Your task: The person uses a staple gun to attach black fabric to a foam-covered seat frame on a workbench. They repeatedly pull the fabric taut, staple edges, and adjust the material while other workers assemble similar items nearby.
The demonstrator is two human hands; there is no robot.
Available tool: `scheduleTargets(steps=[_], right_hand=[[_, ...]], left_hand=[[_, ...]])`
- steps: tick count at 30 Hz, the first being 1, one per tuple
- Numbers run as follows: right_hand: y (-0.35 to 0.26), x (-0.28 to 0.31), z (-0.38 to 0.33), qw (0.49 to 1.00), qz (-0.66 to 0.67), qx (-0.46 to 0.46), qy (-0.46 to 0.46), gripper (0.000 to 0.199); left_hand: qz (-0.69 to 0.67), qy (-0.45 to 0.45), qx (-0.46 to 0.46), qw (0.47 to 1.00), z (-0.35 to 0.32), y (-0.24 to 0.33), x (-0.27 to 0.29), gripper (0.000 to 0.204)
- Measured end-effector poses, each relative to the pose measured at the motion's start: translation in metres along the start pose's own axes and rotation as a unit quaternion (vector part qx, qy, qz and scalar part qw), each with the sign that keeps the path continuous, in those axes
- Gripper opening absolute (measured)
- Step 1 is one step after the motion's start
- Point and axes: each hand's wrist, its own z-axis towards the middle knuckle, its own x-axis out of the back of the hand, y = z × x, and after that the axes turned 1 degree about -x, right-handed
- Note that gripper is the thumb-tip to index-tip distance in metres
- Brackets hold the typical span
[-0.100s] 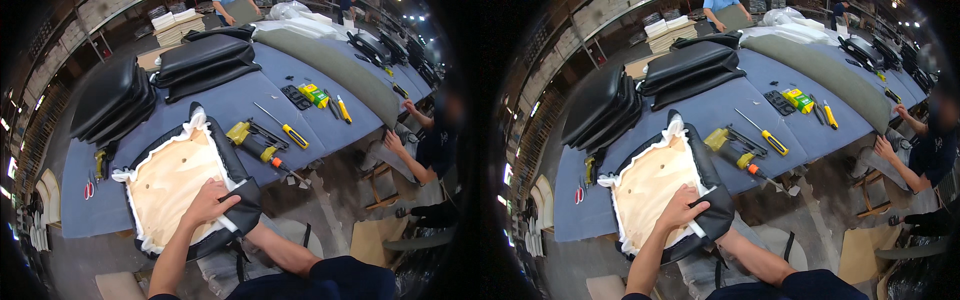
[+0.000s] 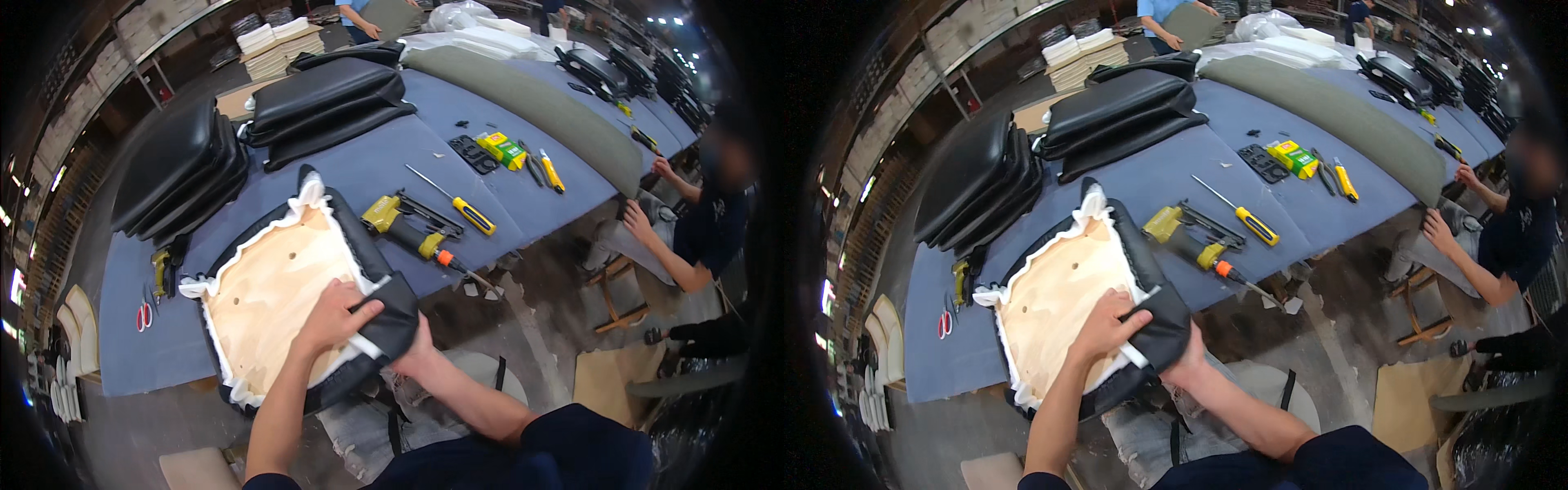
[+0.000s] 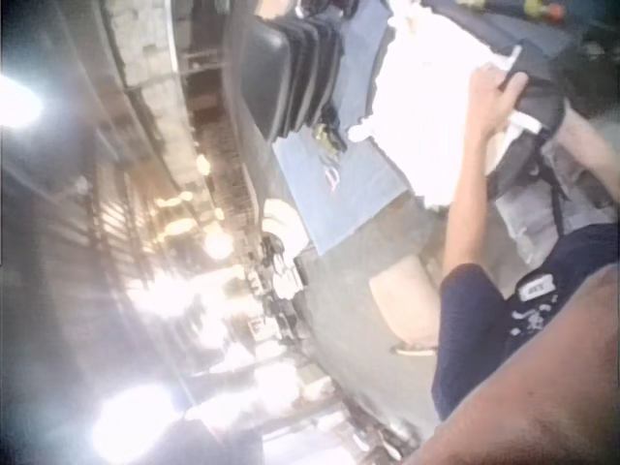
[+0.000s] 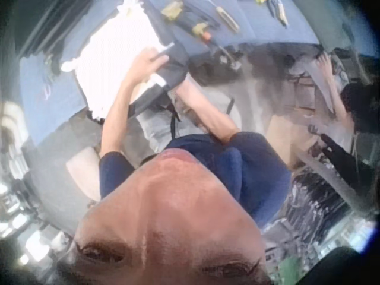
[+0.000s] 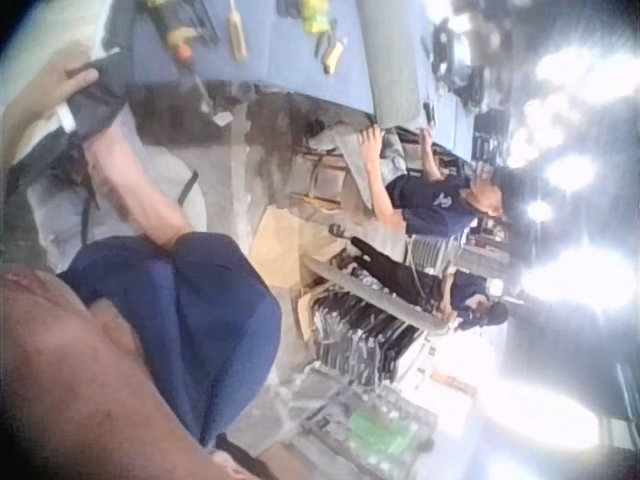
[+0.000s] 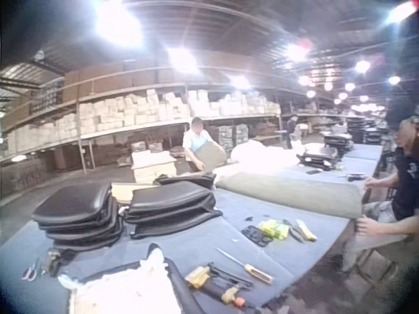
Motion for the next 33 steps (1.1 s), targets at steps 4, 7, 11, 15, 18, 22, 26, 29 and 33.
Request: scheduleTargets(steps=[4, 7, 11, 15, 18, 22, 26, 29, 33], right_hand=[[-0.061, -0.025, -0.056, 0.963, -0.266, -0.002, 0.04, 0.063], [-0.118, -0.049, -0.096, 0.911, -0.409, -0.006, -0.046, 0.06], [-0.151, 0.01, -0.097, 0.761, -0.641, 0.068, 0.071, 0.051], [-0.076, 0.057, -0.094, 0.516, -0.855, 0.043, 0.024, 0.065], [-0.018, 0.094, -0.093, 0.382, -0.909, 0.151, 0.067, 0.072], [-0.017, 0.075, -0.094, 0.428, -0.893, 0.124, 0.064, 0.074], [-0.029, 0.081, -0.099, 0.451, -0.879, 0.144, 0.055, 0.072], [-0.029, 0.098, -0.094, 0.452, -0.877, 0.155, 0.056, 0.07], [-0.034, 0.08, -0.097, 0.489, -0.864, 0.106, 0.054, 0.073]], left_hand=[[0.053, 0.05, 0.016, 0.997, 0.002, -0.035, -0.002, 0.045], [0.08, 0.112, 0.066, 0.988, -0.009, -0.066, 0.009, 0.048], [0.103, 0.117, 0.027, 0.987, -0.002, -0.073, -0.002, 0.048], [0.126, 0.135, 0.028, 0.982, -0.011, -0.063, 0.002, 0.048], [0.122, 0.123, 0.039, 0.984, -0.013, -0.057, 0.008, 0.049], [0.106, 0.141, 0.022, 0.984, -0.018, -0.063, 0.006, 0.05], [0.121, 0.136, 0.004, 0.983, -0.001, -0.065, -0.006, 0.053], [0.109, 0.149, 0.026, 0.982, -0.009, -0.078, -0.012, 0.055], [0.115, 0.17, 0.02, 0.979, -0.015, -0.07, -0.01, 0.048]])
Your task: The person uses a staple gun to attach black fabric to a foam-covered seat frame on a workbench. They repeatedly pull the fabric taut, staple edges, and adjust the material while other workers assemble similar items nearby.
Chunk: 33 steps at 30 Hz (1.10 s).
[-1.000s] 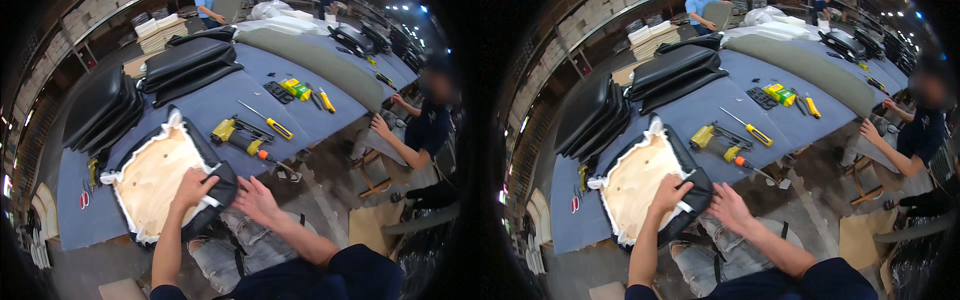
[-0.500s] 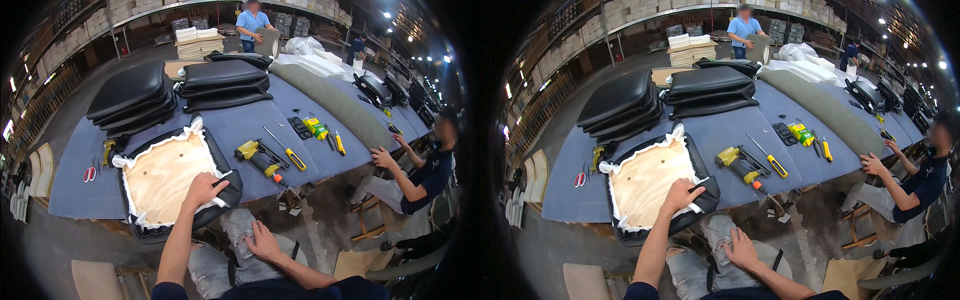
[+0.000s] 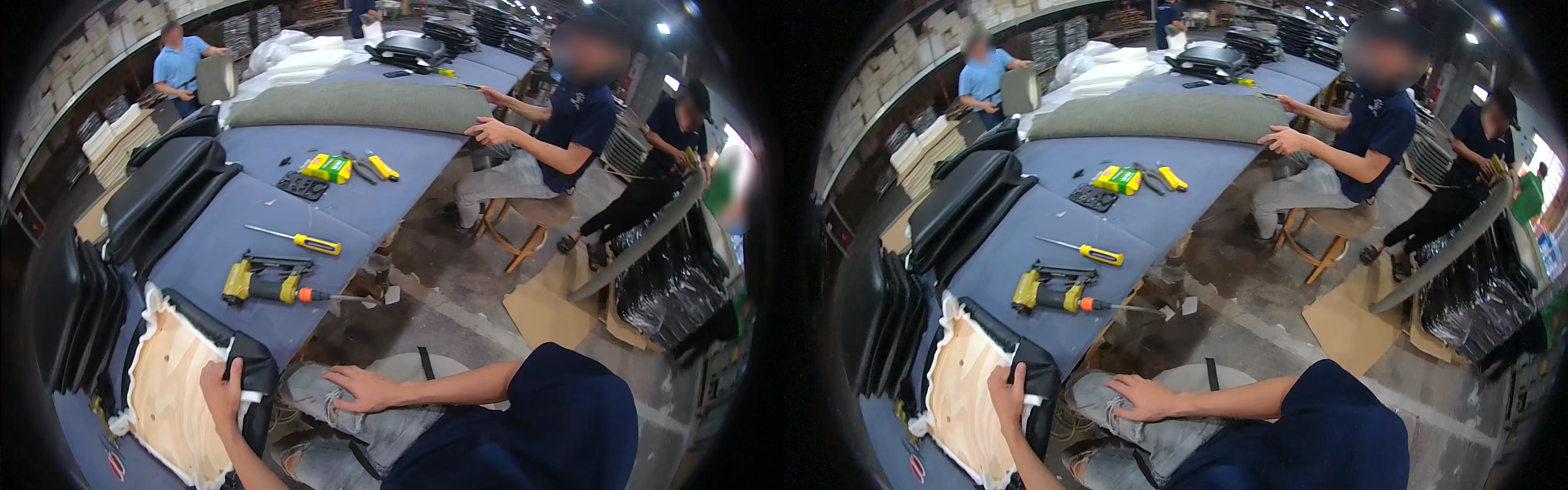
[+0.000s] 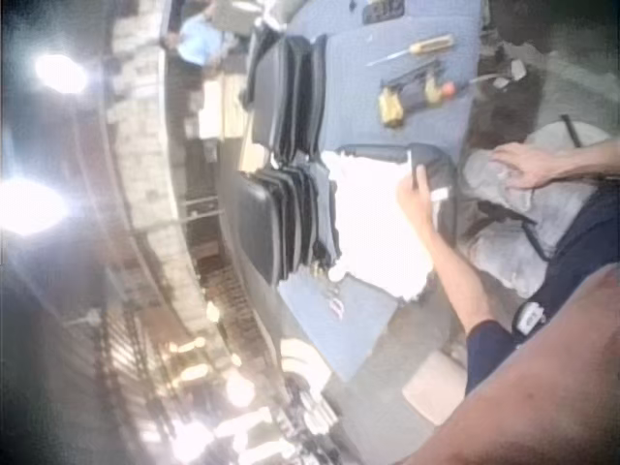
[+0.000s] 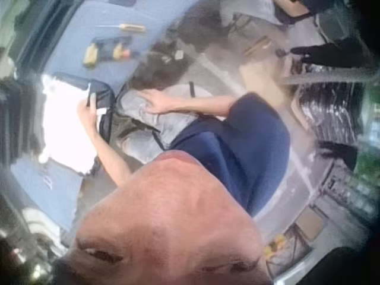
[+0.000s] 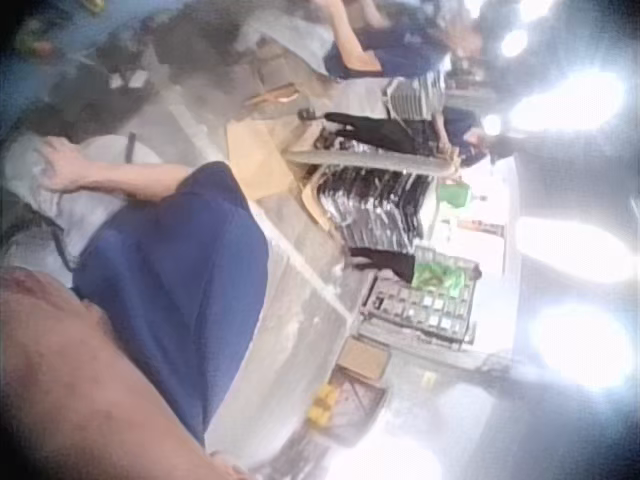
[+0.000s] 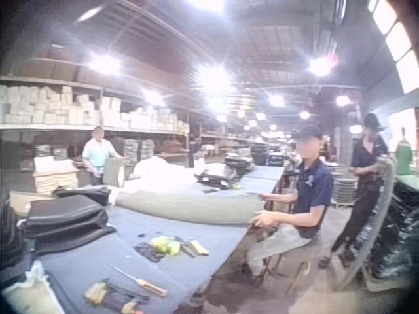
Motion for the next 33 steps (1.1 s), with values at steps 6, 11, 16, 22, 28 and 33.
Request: scheduleTargets(steps=[6, 11, 16, 22, 28, 33], right_hand=[[0.017, -0.01, 0.002, 0.999, -0.01, 0.021, 0.034, 0.073], [0.005, -0.005, 0.004, 0.999, 0.017, 0.02, 0.04, 0.068], [-0.012, 0.001, 0.007, 0.999, 0.039, 0.006, 0.024, 0.067], [-0.009, 0.002, 0.005, 0.999, 0.038, 0.007, 0.026, 0.067], [0.011, -0.005, 0.007, 0.997, 0.029, 0.055, 0.052, 0.07], [0.013, 0.0, -0.001, 1.0, 0.023, -0.012, 0.0, 0.072]], left_hand=[[0.014, -0.005, -0.003, 1.0, 0.004, -0.002, -0.004, 0.048], [0.003, -0.017, -0.01, 1.0, 0.008, -0.001, 0.0, 0.05], [-0.004, -0.04, 0.03, 0.999, 0.005, 0.005, 0.014, 0.048], [-0.019, -0.009, 0.012, 1.0, 0.009, 0.01, 0.009, 0.051], [-0.008, -0.018, 0.037, 0.999, 0.002, 0.001, 0.001, 0.053], [-0.021, -0.025, 0.031, 0.999, 0.007, 0.014, -0.001, 0.052]])
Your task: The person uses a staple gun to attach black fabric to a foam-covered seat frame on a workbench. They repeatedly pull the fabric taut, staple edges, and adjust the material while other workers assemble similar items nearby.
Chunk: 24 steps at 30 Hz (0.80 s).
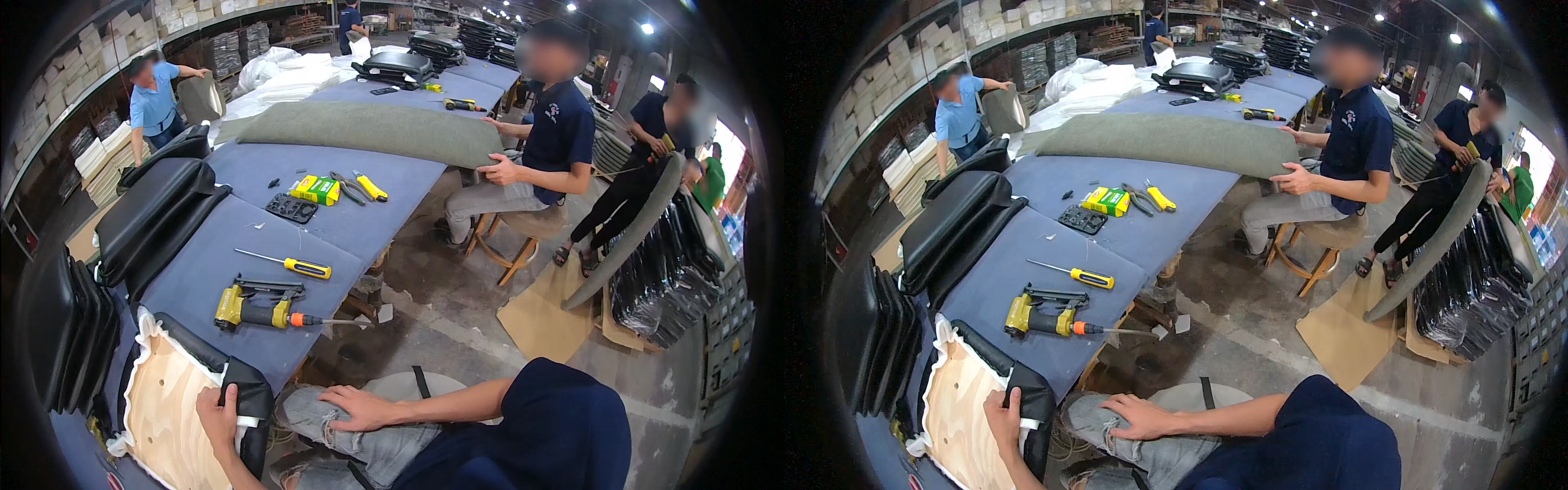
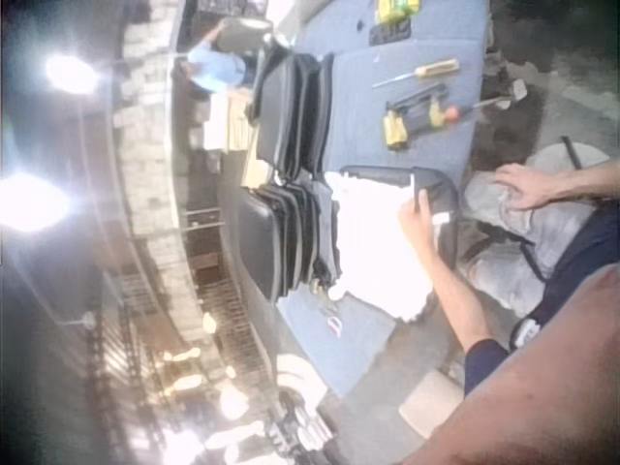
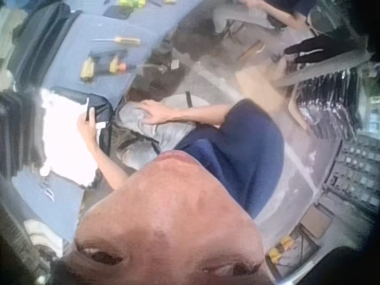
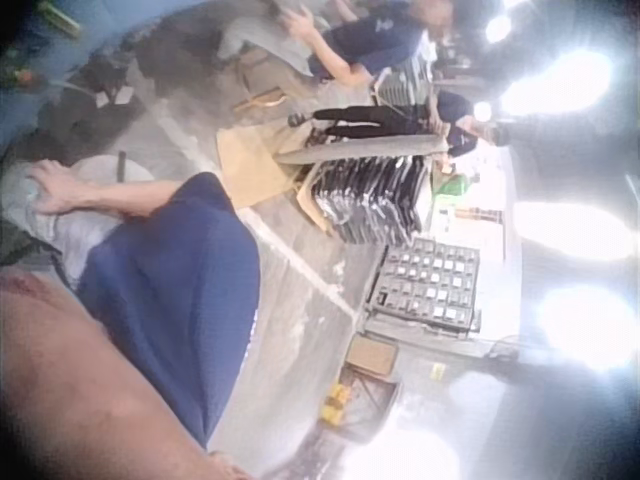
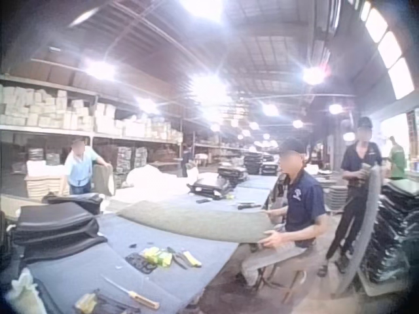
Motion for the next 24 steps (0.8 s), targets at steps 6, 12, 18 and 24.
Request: scheduleTargets(steps=[6, 12, 18, 24], right_hand=[[0.007, -0.012, 0.005, 0.999, -0.009, 0.029, 0.029, 0.073], [-0.003, -0.009, 0.007, 0.999, -0.009, 0.022, 0.032, 0.072], [-0.011, -0.003, 0.006, 0.999, 0.001, 0.021, 0.032, 0.069], [-0.003, -0.004, 0.004, 1.0, -0.003, 0.019, 0.025, 0.068]], left_hand=[[0.016, 0.008, -0.02, 1.0, -0.003, -0.012, 0.002, 0.049], [0.005, 0.005, -0.004, 1.0, -0.001, -0.009, 0.008, 0.05], [-0.023, -0.005, 0.014, 1.0, 0.002, -0.001, 0.008, 0.051], [-0.001, 0.0, -0.002, 1.0, -0.002, -0.01, 0.003, 0.048]])
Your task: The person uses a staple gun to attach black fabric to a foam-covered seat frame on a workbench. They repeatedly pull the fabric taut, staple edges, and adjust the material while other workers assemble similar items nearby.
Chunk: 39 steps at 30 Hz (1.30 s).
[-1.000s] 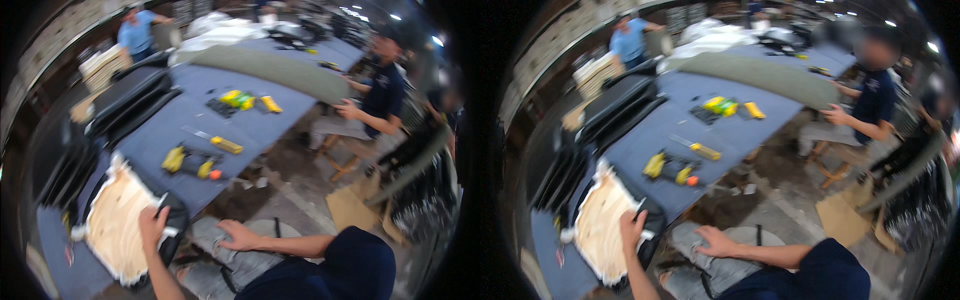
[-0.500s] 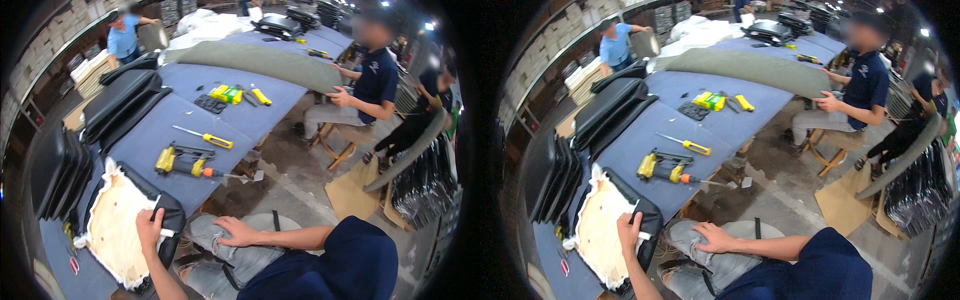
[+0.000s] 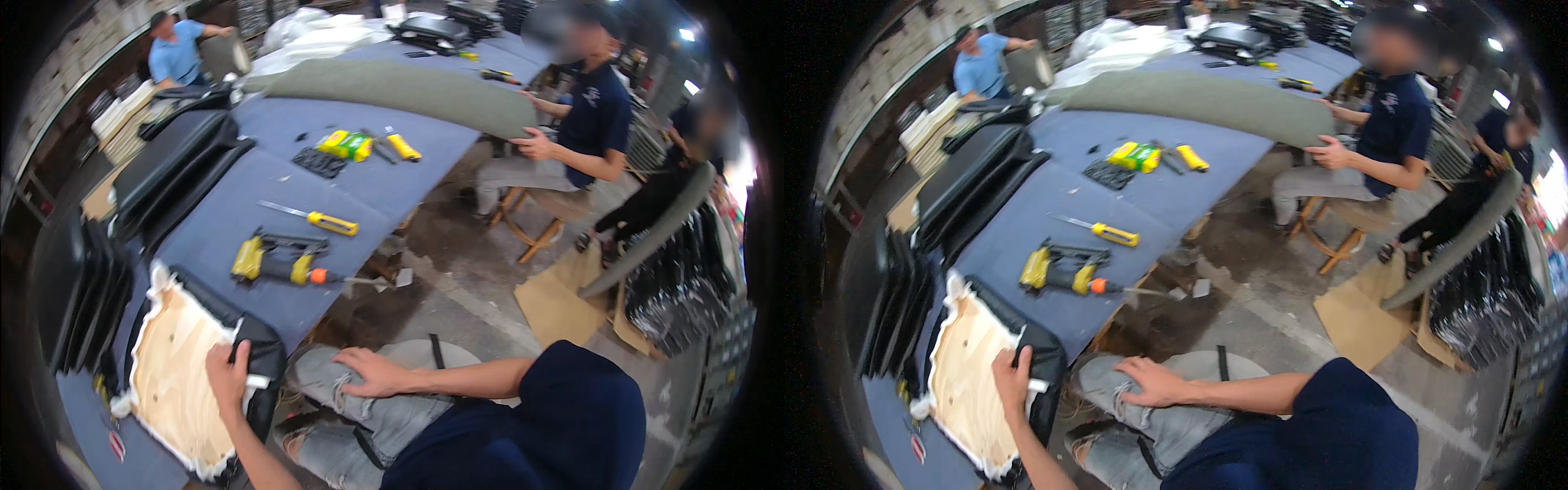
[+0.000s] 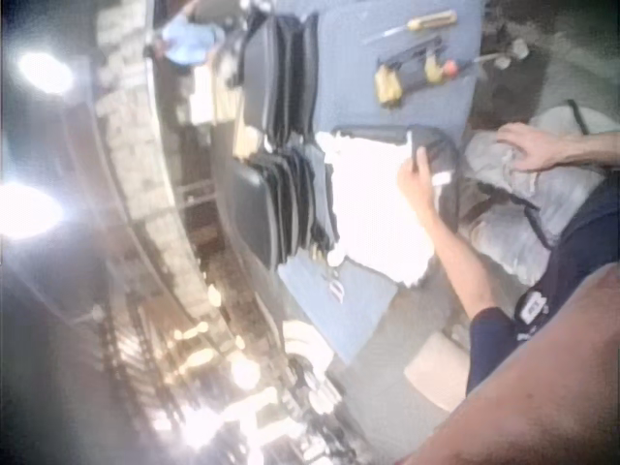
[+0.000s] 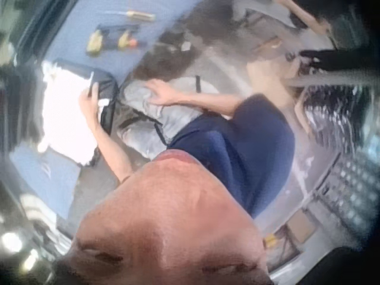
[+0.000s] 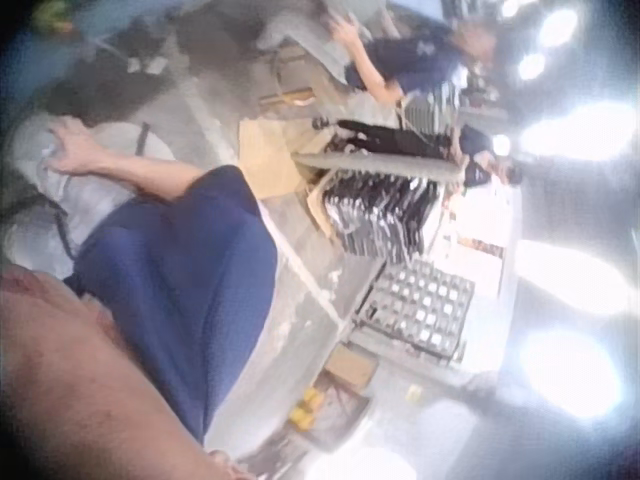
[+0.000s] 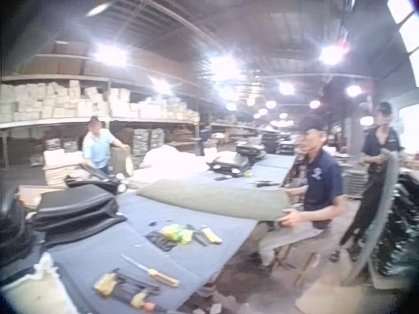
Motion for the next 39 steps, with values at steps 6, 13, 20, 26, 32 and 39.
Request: scheduleTargets(steps=[6, 13, 20, 26, 32, 39], right_hand=[[0.004, 0.001, -0.001, 1.0, 0.006, -0.004, 0.002, 0.07], [-0.001, -0.003, 0.0, 0.999, 0.019, -0.024, -0.017, 0.07], [0.003, 0.0, -0.002, 0.999, 0.022, -0.02, -0.015, 0.071], [0.006, -0.008, 0.004, 1.0, -0.001, 0.009, 0.01, 0.07], [-0.004, 0.002, 0.002, 1.0, 0.012, 0.006, 0.026, 0.068], [-0.015, 0.002, 0.008, 1.0, 0.027, 0.008, 0.0, 0.068]], left_hand=[[-0.012, -0.019, 0.015, 1.0, 0.002, 0.005, -0.002, 0.054], [-0.003, -0.025, 0.02, 0.999, 0.001, -0.001, 0.002, 0.056], [-0.003, -0.015, 0.01, 1.0, 0.001, 0.004, -0.003, 0.054], [0.036, -0.008, 0.016, 0.999, -0.006, -0.01, 0.002, 0.051], [-0.011, -0.007, -0.012, 1.0, 0.004, 0.001, -0.001, 0.049], [0.01, -0.014, 0.008, 1.0, -0.002, 0.003, 0.013, 0.049]])
